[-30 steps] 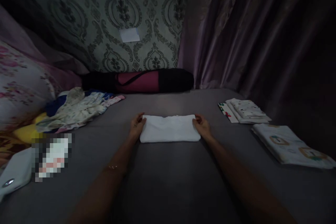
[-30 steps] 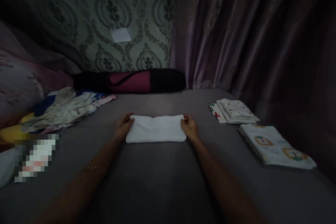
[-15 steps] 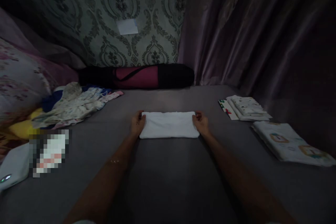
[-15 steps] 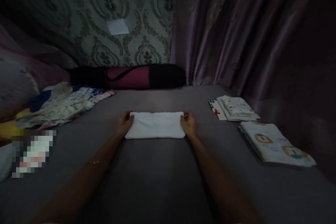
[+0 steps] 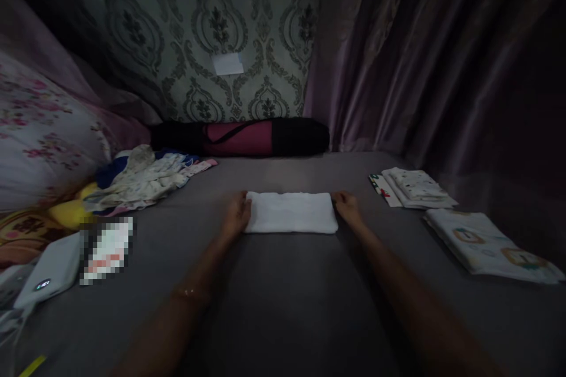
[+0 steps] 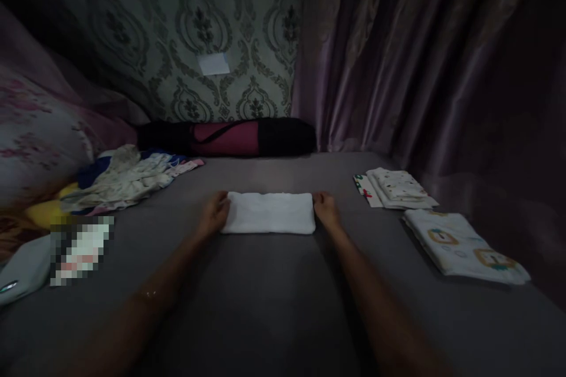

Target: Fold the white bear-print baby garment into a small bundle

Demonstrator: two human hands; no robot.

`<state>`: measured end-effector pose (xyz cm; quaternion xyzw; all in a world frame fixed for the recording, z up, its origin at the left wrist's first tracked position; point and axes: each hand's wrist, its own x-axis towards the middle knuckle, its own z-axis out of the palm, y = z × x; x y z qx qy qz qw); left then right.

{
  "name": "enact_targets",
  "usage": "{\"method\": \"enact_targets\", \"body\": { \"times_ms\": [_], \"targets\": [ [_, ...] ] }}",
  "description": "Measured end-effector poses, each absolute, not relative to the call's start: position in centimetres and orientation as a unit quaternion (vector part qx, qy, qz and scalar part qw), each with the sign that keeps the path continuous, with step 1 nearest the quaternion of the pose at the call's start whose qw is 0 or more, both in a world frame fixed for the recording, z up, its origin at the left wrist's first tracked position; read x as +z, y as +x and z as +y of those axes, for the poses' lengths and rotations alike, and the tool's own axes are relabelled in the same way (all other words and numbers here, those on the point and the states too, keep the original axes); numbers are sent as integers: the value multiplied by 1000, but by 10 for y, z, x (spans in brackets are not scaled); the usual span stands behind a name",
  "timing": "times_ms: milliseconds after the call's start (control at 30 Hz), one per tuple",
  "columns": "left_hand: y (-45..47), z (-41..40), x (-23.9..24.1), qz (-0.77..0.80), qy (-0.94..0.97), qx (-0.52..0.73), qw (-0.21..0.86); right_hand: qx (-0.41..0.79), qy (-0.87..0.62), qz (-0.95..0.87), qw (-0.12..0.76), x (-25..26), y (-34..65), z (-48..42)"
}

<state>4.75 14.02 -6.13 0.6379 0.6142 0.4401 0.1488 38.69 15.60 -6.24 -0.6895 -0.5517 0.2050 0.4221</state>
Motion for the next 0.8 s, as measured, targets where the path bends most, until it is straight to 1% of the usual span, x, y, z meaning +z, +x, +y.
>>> {"method": "enact_targets", "body": {
  "times_ms": [67,133,233,367,467,800],
  "targets": [
    [65,127,-63,550,735,384,101,151,-679,-600,394,-51,366,145],
    [89,118,-62,508,793,329,73,111,-615,-705,336,-42,337,133],
    [120,116,-56,529,814,234,53,82,-513,-817,252,-38,296,121],
    [134,121,-50,571,807,141,43,60,-529,-828,177,-47,277,117],
    [130,121,-52,582,803,116,44,65,-534,-828,158,-54,280,118],
    [123,122,-59,600,787,131,66,87,-545,-825,120,-45,293,116]
  ]
}}
